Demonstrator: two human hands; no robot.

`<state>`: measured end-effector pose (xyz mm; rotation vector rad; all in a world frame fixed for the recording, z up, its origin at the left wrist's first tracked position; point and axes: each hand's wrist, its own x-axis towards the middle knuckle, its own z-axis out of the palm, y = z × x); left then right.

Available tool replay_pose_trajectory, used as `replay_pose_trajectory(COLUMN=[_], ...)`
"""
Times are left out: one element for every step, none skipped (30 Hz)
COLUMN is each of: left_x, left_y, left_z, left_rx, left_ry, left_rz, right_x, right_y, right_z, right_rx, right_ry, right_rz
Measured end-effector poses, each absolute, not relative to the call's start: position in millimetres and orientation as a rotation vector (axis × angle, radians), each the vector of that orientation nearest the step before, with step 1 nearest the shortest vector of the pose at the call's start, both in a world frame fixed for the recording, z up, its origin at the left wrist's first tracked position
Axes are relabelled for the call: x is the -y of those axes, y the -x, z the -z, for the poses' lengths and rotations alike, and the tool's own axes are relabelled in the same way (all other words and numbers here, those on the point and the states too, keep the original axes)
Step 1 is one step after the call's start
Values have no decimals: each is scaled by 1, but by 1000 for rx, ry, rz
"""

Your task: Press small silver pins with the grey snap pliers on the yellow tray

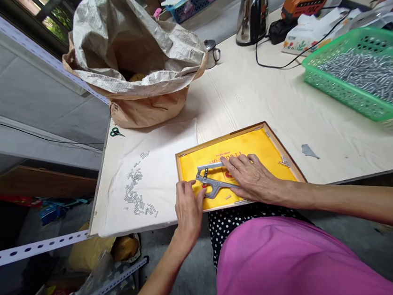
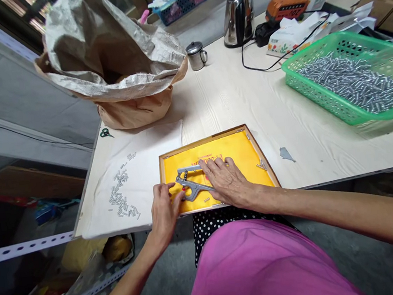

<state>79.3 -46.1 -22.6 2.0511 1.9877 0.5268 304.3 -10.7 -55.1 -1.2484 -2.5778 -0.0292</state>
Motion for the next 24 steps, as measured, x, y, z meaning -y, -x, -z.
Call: replay_pose_trajectory(left_x=[47, 47, 45, 41, 36, 31, 26, 20, 16, 12, 8, 6, 4, 3, 1, 0, 0, -1, -2, -4, -5, -7, -9, -11], left_y=[-84, -88, -91, -94, -96, -98, -99, -99, -100, -102, -104, -106, -109, -112, -114, -116, -116, -116, -115, -113, -110, -108, -106, -104], left_z=[21, 20, 20, 21, 24, 26, 29, 31, 32, 32, 31, 29, 26, 23, 20, 17, 15, 14, 14, 15, 17, 19, 20, 22], left_rx=[-1975, -1925, -1851, -1774, -1705, -1657, -1631, -1619, -1618, -1628, -1646, -1664, -1675, -1677, -1672, -1660, -1648, -1640, -1639, -1640, -1642, -1649, -1656, -1663], left_ry=[-2233, -2401, -2545, -2659, -2741, -2795, -2826, -2843, -2855, -2863, -2867, -2869, -2871, -2873, -2874, -2877, -2878, -2874, -2862, -2842, -2811, -2773, -2733, -2693], left_rz=[-536, -520, -486, -447, -410, -380, -356, -334, -308, -273, -231, -179, -119, -54, 15, 80, 136, 176, 200, 211, 214, 215, 216, 216], right_x=[10, 9, 8, 7, 5, 3, 1, -1, -2, -4, -5, -6, -7, -8, -8, -9, -9, -10, -12, -14, -16, -20, -23, -27], right_y=[-302, -299, -296, -293, -291, -288, -287, -285, -285, -284, -284, -285, -285, -285, -285, -284, -284, -283, -281, -279, -277, -274, -272, -270], right_z=[56, 57, 56, 56, 55, 53, 51, 50, 48, 47, 46, 45, 45, 46, 47, 48, 50, 53, 55, 59, 62, 66, 69, 71], right_rx=[2569, 2557, 2543, 2530, 2521, 2518, 2521, 2529, 2538, 2548, 2558, 2568, 2578, 2585, 2585, 2579, 2572, 2572, 2581, 2602, 2629, 2657, 2684, 2709], right_ry=[1220, 1186, 1152, 1119, 1093, 1081, 1089, 1117, 1159, 1208, 1252, 1280, 1293, 1294, 1293, 1294, 1293, 1286, 1270, 1245, 1216, 1189, 1168, 1153], right_rz=[35, 45, 63, 86, 113, 142, 166, 183, 191, 193, 195, 198, 202, 207, 209, 208, 205, 201, 196, 189, 180, 169, 156, 142])
